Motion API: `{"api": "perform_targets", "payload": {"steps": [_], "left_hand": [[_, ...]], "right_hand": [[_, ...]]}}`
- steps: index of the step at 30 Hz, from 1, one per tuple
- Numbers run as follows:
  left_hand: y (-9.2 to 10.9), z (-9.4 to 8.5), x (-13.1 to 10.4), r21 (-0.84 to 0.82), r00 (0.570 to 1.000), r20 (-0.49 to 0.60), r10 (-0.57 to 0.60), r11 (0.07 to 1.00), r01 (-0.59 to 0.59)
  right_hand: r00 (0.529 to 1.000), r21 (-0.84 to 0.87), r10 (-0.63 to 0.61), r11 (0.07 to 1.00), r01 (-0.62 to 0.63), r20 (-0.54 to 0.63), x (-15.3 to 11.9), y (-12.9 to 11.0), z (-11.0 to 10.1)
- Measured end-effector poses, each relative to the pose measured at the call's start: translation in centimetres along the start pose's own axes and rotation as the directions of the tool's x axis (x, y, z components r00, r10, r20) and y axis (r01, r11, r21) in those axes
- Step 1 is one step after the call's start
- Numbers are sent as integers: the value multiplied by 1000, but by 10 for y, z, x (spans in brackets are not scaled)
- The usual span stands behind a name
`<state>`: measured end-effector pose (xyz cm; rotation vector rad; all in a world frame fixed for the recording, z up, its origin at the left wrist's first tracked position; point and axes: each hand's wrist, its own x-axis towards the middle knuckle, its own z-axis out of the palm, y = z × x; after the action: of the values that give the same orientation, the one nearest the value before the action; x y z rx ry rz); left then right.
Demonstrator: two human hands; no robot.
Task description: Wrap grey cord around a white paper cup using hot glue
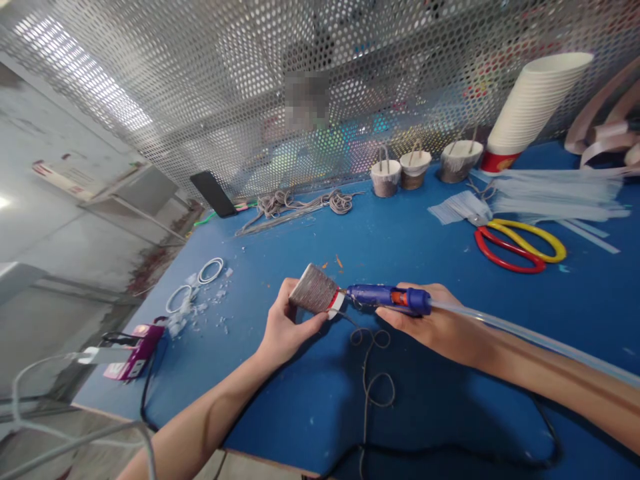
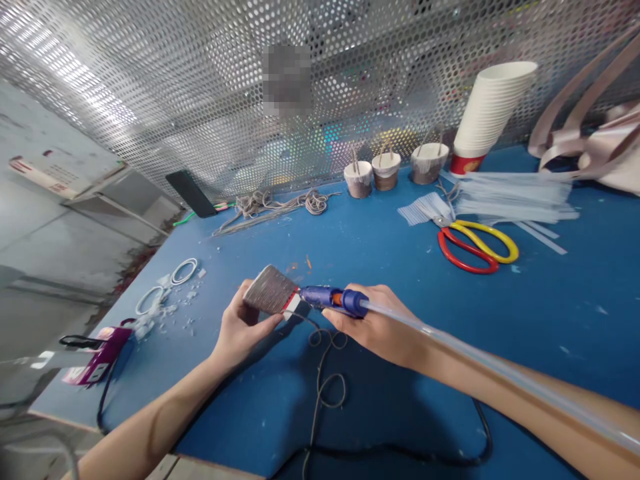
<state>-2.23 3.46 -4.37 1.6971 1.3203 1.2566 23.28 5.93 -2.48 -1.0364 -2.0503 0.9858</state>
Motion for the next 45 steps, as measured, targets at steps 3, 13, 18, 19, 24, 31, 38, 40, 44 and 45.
{"api": "perform_targets", "payload": {"steps": [3,13,18,19,24,31,38,40,44,45], "left_hand": [[-2,-1,0,-10,1000,16,17,1000,-17],[0,-1,1,-23,999,40,17,1000,-16],[-1,-2,0,-11,999,29,36,999,-35],[-2,-2,0,-8,999,27,41,999,-41],[-2,-2,1,12,999,19,27,1000,-27],[1,0,1,52,1000,-7,-19,998,20],[1,0,1,54,998,-12,-62,997,62],[2,-1,2,68,996,-31,-78,994,80],[6,0,3,85,991,-54,-119,989,123],[6,0,3,86,992,-51,-117,989,122]], "right_hand": [[1000,16,16,1000,-16,-1,0,0,0],[1000,29,4,1000,-4,6,1,-1,-3],[1000,32,-19,999,19,22,-3,-3,0],[999,29,-25,999,24,21,-4,-3,1],[999,23,-34,999,34,14,-5,2,4],[987,-10,-152,988,153,47,-6,-8,7],[993,147,103,983,-109,52,1,-4,-6],[982,178,166,968,-179,85,7,0,-14],[968,316,242,915,-251,67,28,12,-24],[969,312,247,919,-240,19,35,16,-25]]}}
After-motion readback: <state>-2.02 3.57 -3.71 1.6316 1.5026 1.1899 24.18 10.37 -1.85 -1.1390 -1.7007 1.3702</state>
